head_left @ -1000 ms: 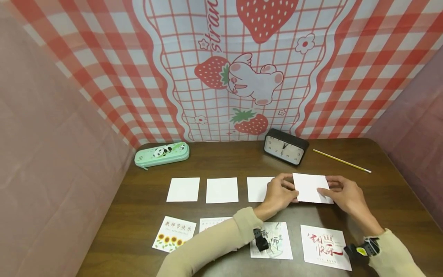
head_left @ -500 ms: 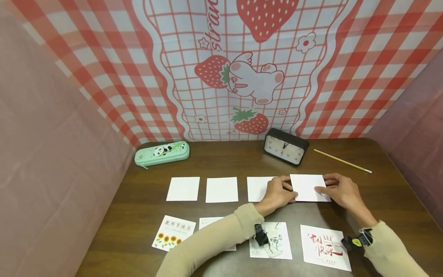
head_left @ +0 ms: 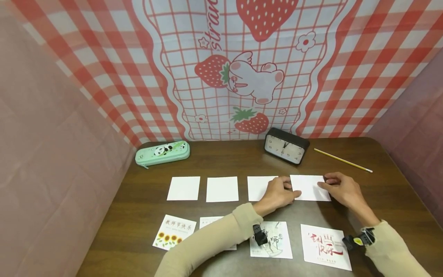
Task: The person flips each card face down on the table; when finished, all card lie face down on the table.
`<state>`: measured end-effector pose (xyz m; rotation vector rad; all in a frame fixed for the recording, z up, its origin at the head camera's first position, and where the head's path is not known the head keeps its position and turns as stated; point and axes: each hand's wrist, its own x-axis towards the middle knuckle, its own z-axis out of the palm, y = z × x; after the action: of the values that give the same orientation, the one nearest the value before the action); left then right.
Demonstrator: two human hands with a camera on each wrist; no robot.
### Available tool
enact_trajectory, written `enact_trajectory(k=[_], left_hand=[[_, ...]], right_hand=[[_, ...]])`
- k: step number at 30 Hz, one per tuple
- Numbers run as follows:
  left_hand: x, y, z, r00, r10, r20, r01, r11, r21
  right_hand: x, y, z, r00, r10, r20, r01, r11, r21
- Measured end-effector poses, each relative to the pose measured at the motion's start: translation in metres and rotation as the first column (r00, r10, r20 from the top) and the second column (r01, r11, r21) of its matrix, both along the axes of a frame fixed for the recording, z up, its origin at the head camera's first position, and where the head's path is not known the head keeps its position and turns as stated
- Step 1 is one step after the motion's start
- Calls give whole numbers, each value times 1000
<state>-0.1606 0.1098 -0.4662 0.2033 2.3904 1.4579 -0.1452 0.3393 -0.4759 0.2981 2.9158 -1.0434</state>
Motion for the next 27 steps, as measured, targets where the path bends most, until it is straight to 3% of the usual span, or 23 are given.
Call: enact_trajectory(k=[4, 8, 16, 23, 27], left_hand=[[1, -10, 5, 1000, 4, 12, -4, 1000, 17], [1, -25, 9, 999, -5, 41, 0, 991, 131], [1, -77, 22, 998, -62, -13, 63, 965, 253], [7, -135, 28, 986, -88, -144, 104, 988, 113], [10, -170, 28, 979, -70, -193, 79, 996, 39]], right_hand=[[2, -4, 3, 1000, 11, -15, -11, 1000, -14], [4, -13, 8, 999, 43, -21, -43, 999, -29], [4, -47, 14, 981, 156, -118, -163, 985, -52], [9, -98, 16, 949, 258, -183, -279, 955, -102], [12, -127, 14, 924, 328, -199, -354, 928, -116]])
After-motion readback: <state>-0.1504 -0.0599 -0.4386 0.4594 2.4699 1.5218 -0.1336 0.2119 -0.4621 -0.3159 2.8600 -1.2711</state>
